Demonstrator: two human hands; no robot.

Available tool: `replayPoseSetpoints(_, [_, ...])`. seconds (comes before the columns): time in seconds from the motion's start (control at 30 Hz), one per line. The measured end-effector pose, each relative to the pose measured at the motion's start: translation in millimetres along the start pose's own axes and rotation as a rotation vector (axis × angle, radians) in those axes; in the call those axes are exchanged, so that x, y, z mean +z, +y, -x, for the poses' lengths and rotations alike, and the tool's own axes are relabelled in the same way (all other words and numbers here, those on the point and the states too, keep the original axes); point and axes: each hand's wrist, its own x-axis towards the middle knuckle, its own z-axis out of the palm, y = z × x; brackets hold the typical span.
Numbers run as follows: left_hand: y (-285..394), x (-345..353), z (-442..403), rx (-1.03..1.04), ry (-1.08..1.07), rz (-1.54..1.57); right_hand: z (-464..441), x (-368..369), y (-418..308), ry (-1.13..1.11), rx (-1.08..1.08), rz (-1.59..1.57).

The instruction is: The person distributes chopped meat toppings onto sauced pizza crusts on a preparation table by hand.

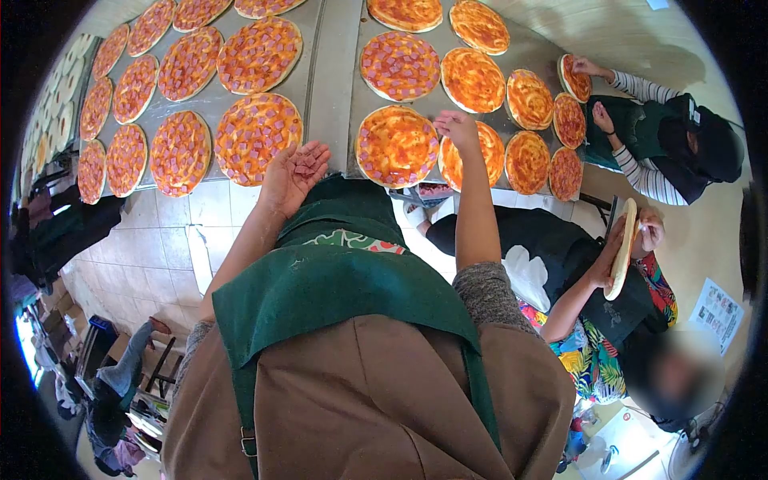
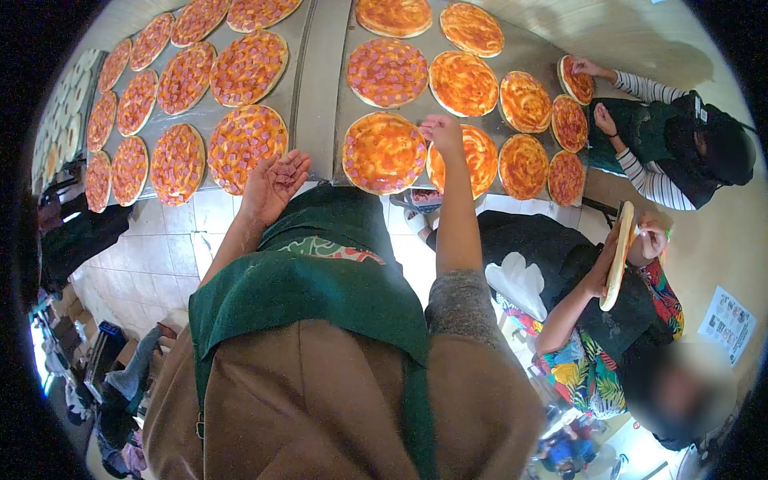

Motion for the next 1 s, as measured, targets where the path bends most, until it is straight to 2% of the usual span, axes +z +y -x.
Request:
replayPoseSetpoints(0.07, [1.2, 1.0, -0.2, 0.002, -0.014, 0.011, 11.5, 0.5, -17.5, -0.14, 0.023, -0.061])
replayPoseSetpoints(0.17, [-0.3, -0.1, -3.5, 0.0, -0.021, 0.024, 13.5, 8.5, -26.5, -0.2, 0.027, 0.035])
replayPoseSetpoints(0.27, [-2.9, -2.6, -6.4, -0.003, -0.025, 0.027, 10.9, 17.6, -31.6, -0.22, 0.022, 0.276])
replayPoseSetpoints(0.47, [-3.2, -2.2, -4.6, 0.011, -0.017, 0.021, -2.8, 37.0, -33.0, -0.189, -0.017, 0.571])
replayPoseSetpoints(0.67, [-5.5, -2.8, -1.2, 0.018, -0.013, 0.043, -4.1, 45.4, -34.5, -0.079, -0.234, 0.856])
replayPoseSetpoints(0.77, [-4.4, -3.7, 3.0, 0.029, -0.012, 0.054, -1.3, 41.9, -40.1, -0.087, -0.142, 0.49])
replayPoseSetpoints(0.87, [-4.3, -6.5, 4.8, 0.053, -0.012, 0.07, -2.2, 35.4, -46.4, -0.242, 0.069, -0.042])
replayPoseSetpoints(1.0, [-5.0, -8.2, 4.0, 0.049, -0.003, 0.088, -3.8, 41.7, -46.2, -0.309, 0.007, 0.179])
